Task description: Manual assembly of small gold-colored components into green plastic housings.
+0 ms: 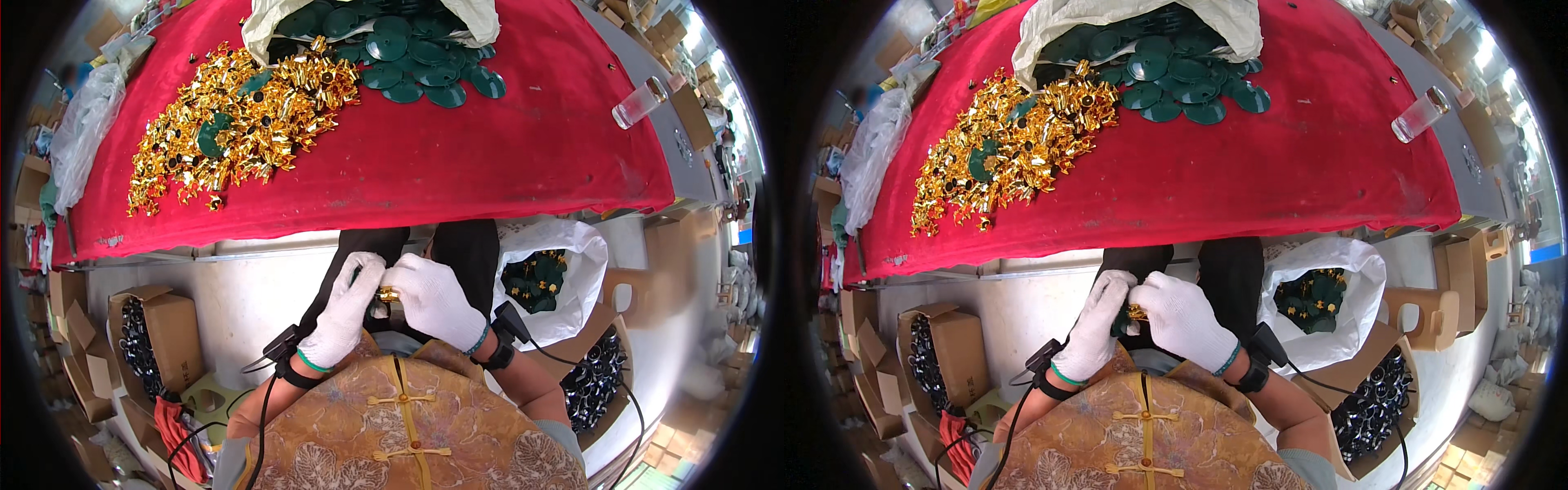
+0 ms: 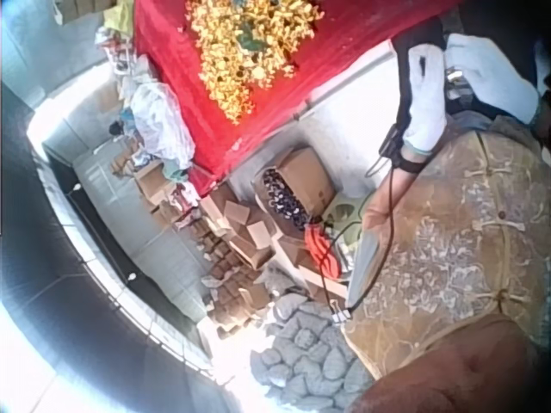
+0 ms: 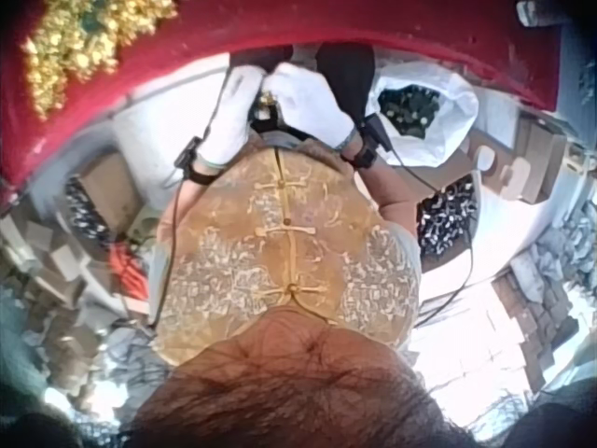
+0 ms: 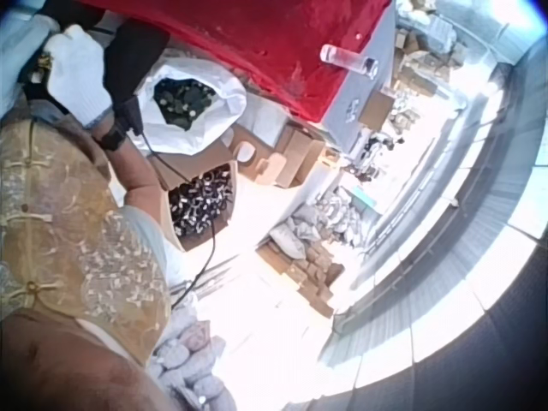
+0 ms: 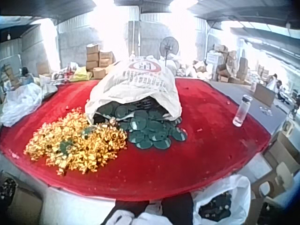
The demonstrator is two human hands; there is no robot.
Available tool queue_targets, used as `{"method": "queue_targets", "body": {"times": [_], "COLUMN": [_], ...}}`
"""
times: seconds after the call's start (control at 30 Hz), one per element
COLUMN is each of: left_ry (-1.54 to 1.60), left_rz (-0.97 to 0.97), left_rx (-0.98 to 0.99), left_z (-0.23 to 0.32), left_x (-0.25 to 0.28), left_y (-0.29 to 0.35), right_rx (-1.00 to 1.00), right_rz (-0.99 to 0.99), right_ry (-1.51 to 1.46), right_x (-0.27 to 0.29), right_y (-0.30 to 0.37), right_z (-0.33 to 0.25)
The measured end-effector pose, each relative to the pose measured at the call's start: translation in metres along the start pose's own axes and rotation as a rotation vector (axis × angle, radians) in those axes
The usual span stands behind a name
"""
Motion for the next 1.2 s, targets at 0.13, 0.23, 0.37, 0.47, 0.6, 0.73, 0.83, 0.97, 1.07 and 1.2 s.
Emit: {"method": "queue_targets", "body": {"times": [0.13, 0.23, 0.37, 0.47, 0.6, 0.73, 0.83, 0.97, 1.07, 1.2], "left_ry": [-0.234, -0.306, -0.216, 0.038, 0.062, 0.052, 0.005, -0.073, -0.146, -0.206], "left_rz": [0.022, -0.018, -0.035, -0.044, -0.03, -0.009, 0.01, 0.029, 0.088, 0.067], "left_rx": [-0.147, -0.191, -0.02, 0.101, 0.128, 0.14, 0.132, 0.109, 0.128, -0.041], "left_z": [0.006, 0.014, 0.01, -0.001, -0.005, -0.004, -0.001, 0.002, -0.005, -0.012], "left_x": [0.0, -0.006, -0.011, -0.005, -0.004, -0.005, -0.008, -0.01, -0.007, -0.004], "left_y": [0.001, 0.005, 0.006, 0.004, 0.001, 0.004, 0.007, 0.007, 0.006, 0.002], "right_rx": [0.027, -0.087, -0.101, -0.207, -0.31, -0.256, -0.199, -0.189, -0.094, -0.098], "right_rz": [0.083, 0.061, 0.049, 0.014, -0.019, 0.006, 0.053, 0.064, 0.091, 0.057], "right_ry": [0.091, -0.119, -0.172, -0.385, -0.585, -0.492, -0.416, -0.324, -0.072, 0.124], "right_x": [0.0, -0.004, -0.008, -0.014, -0.026, -0.024, -0.021, -0.017, -0.012, -0.013], "right_y": [0.002, 0.005, 0.011, 0.013, 0.018, 0.018, 0.019, 0.019, 0.017, 0.017], "right_z": [-0.011, 0.006, 0.015, 0.023, 0.034, 0.031, 0.028, 0.022, 0.008, -0.003]}}
Point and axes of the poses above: each hand's wrist, its own y-axis away from the middle knuckle, its own x-axis out of the back of the hand, z = x × y, the point moved 7 cm from there along -y, towards the middle knuckle, and after that the axes turned 7 degrees about y, right-handed, at the moved point
